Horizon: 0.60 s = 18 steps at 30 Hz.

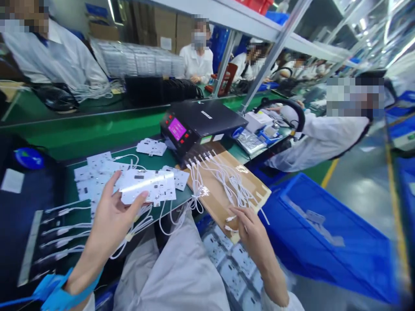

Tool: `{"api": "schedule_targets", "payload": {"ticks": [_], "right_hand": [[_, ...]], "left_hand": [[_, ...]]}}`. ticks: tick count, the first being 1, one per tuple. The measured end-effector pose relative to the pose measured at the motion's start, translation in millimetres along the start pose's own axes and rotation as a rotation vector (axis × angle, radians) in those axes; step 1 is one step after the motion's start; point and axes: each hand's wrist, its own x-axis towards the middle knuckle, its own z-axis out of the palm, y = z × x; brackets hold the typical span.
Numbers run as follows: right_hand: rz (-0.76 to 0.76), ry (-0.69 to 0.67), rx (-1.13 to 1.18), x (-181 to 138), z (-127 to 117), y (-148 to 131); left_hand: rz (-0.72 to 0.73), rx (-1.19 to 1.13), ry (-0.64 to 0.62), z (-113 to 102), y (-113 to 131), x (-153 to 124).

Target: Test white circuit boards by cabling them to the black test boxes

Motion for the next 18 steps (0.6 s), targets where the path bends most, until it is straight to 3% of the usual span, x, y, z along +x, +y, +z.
{"api": "schedule_targets", "payload": {"ticks": [3, 7, 13, 18], "right_hand": [[-0.043, -0.057, -0.148, -22.0, -17.1, 32.8], [-0.064, -0.156, -0.15, -36.9, -18.3, 40.1], [-0.092, -0.206, -0.174, -23.5, -8.1, 39.2], [-0.086, -0.249, -0.076, -10.4, -19.5, 50.4]], "left_hand": [[-0.054, 0.04, -0.025, 8.2, 4.8, -2.5], [-0.054, 0.112, -0.063, 19.7, -0.3, -2.9], [-0.088, 0.063, -0.107, 32.3, -1.4, -5.4], [-0.086, 0.103, -0.119, 31.7, -1.7, -8.8]]}}
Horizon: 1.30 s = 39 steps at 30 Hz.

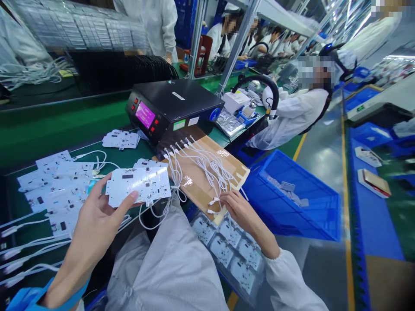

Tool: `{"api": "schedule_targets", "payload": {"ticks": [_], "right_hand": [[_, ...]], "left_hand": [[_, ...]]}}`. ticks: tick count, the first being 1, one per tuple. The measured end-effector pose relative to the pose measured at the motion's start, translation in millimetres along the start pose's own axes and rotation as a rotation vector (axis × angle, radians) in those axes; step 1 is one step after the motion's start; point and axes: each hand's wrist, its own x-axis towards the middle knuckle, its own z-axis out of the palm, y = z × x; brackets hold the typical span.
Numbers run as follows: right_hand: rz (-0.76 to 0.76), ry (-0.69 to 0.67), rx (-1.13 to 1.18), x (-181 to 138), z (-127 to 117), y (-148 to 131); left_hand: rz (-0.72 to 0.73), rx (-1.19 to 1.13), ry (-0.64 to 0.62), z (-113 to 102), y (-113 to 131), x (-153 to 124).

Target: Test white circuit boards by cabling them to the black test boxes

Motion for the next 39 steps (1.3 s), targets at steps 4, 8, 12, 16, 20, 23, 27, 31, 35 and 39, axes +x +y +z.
{"api": "schedule_targets", "payload": {"ticks": [4, 8, 12, 16, 20, 23, 27, 31, 35, 39], "right_hand": [[0.107, 0.041, 0.012, -16.9, -21.0, 18.8], [0.115, -0.083, -0.111, -27.3, -34.3, 30.1], [0.053, -0.059, -0.133, -7.9, -24.1, 16.9], [0.065, -0.141, 0.016, 20.4, -6.9, 2.8], [0.2, -0.182, 0.192, 34.1, -3.1, 1.4], [0.187, -0.132, 0.277, 39.9, -3.2, -3.1], [0.225, 0.042, 0.584, 54.5, 2.1, -24.4], [0.355, 0.162, 1.053, 72.5, 12.7, -59.1], [0.259, 0.285, 1.015, 78.5, 30.6, -93.5], [0.055, 0.465, 0.756, 77.7, 49.7, -112.9]], "left_hand": [[0.012, -0.002, 0.021, -3.3, -8.4, 2.0], [0.009, 0.005, 0.014, -2.4, -13.8, 5.0], [0.038, -0.046, -0.003, 3.7, -11.9, 2.0], [0.028, -0.087, -0.026, 9.8, -7.7, -2.8], [-0.03, -0.094, 0.004, 15.0, -10.0, -1.6], [-0.051, -0.096, -0.001, 20.0, -14.1, 0.6], [-0.084, -0.151, -0.015, 28.0, -18.2, 2.5], [-0.037, -0.277, -0.017, 35.2, -25.9, 7.8], [0.041, -0.337, -0.049, 41.3, -35.4, 14.3], [0.05, -0.371, -0.061, 46.7, -40.6, 16.2]]}}
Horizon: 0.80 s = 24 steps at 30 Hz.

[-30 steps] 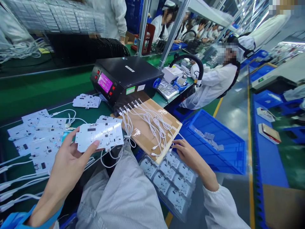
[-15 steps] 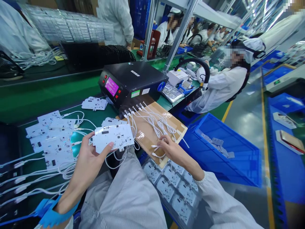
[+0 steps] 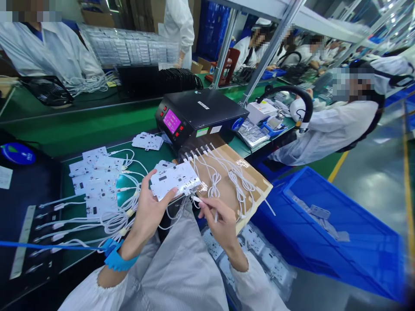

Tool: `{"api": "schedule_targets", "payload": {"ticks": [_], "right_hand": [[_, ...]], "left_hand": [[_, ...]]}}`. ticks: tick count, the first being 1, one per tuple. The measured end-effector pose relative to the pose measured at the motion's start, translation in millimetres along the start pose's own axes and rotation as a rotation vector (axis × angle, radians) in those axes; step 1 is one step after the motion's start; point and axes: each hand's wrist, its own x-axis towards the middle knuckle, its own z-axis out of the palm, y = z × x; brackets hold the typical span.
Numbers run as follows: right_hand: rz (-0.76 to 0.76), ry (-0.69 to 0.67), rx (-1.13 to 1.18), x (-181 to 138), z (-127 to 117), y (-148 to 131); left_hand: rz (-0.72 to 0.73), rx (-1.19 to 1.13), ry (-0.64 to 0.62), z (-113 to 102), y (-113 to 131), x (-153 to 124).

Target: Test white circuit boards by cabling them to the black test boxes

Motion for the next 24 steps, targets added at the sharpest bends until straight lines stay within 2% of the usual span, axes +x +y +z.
{"api": "schedule_targets", "payload": {"ticks": [3, 15, 24], "right_hand": [[-0.097, 0.045, -0.081, -2.7, 8.1, 1.6], [-0.154, 0.114, -0.213, -4.8, 14.8, 0.0], [-0.202, 0.191, -0.323, -14.5, 26.6, 0.6]], "left_hand": [[-0.004, -0.006, 0.023, 2.2, -1.5, -0.8], [0.023, -0.042, 0.031, 2.4, -8.0, -1.9], [0.118, -0.005, -0.007, 10.4, -12.5, -7.7]]}}
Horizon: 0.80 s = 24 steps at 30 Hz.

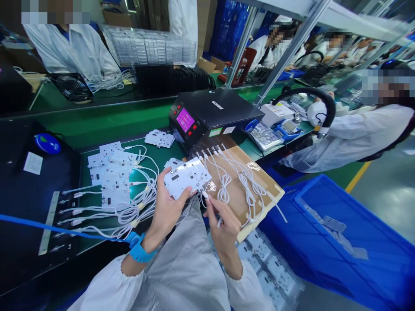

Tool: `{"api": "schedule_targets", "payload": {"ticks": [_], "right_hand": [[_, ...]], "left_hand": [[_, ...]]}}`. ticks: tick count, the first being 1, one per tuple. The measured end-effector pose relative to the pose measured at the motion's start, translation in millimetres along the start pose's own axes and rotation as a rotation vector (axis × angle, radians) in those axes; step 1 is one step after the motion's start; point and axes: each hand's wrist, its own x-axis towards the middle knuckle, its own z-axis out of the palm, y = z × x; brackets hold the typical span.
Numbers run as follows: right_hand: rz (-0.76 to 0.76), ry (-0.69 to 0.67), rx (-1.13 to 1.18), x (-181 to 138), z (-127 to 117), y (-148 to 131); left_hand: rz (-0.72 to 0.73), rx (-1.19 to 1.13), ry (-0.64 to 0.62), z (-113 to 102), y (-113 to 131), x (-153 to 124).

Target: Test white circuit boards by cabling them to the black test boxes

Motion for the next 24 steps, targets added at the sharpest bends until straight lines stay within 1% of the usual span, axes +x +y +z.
{"api": "schedule_targets", "payload": {"ticks": [4, 6, 7, 9, 10, 11, 12, 13, 15, 16, 18, 21, 24], "right_hand": [[0.051, 0.019, 0.013, 1.4, 5.5, 0.7], [0.123, -0.026, 0.049, 3.6, 4.6, 1.9], [0.186, -0.071, 0.099, 4.6, 2.1, 2.3], [0.368, -0.182, 0.255, 6.1, -7.4, 2.7], [0.473, -0.222, 0.341, 7.0, -14.1, 3.3], [0.568, -0.231, 0.425, 8.7, -21.4, 4.8], [0.65, -0.204, 0.51, 11.5, -28.5, 7.3], [0.716, -0.149, 0.594, 15.8, -34.7, 10.8], [0.808, -0.028, 0.766, 28.7, -42.1, 19.5], [0.831, 0.012, 0.836, 36.7, -43.0, 23.4], [0.834, 0.018, 0.905, 53.6, -40.3, 27.4], [0.745, 0.002, 0.91, 74.8, -29.1, 23.9], [0.664, 0.045, 0.858, 83.9, -13.7, 15.1]], "left_hand": [[0.026, -0.032, -0.028, -1.5, -7.4, 3.9], [0.035, -0.02, -0.024, -2.9, -11.8, 7.3], [0.036, -0.009, -0.018, -3.4, -13.8, 8.8], [0.024, -0.007, 0.006, -4.0, -16.9, 10.3], [0.012, -0.024, 0.024, -4.0, -17.6, 10.4], [0.0, -0.05, 0.039, -4.0, -17.7, 10.3], [-0.006, -0.078, 0.047, -3.8, -17.1, 10.2], [-0.004, -0.102, 0.047, -3.7, -15.7, 10.0], [0.021, -0.109, 0.013, -3.3, -11.0, 9.2], [0.035, -0.092, -0.01, -3.0, -7.9, 7.9], [0.052, -0.05, -0.043, -1.8, -2.0, 3.2], [0.037, -0.017, -0.073, -0.3, 2.7, -6.5], [0.026, 0.005, -0.125, -0.4, 1.1, -14.0]]}}
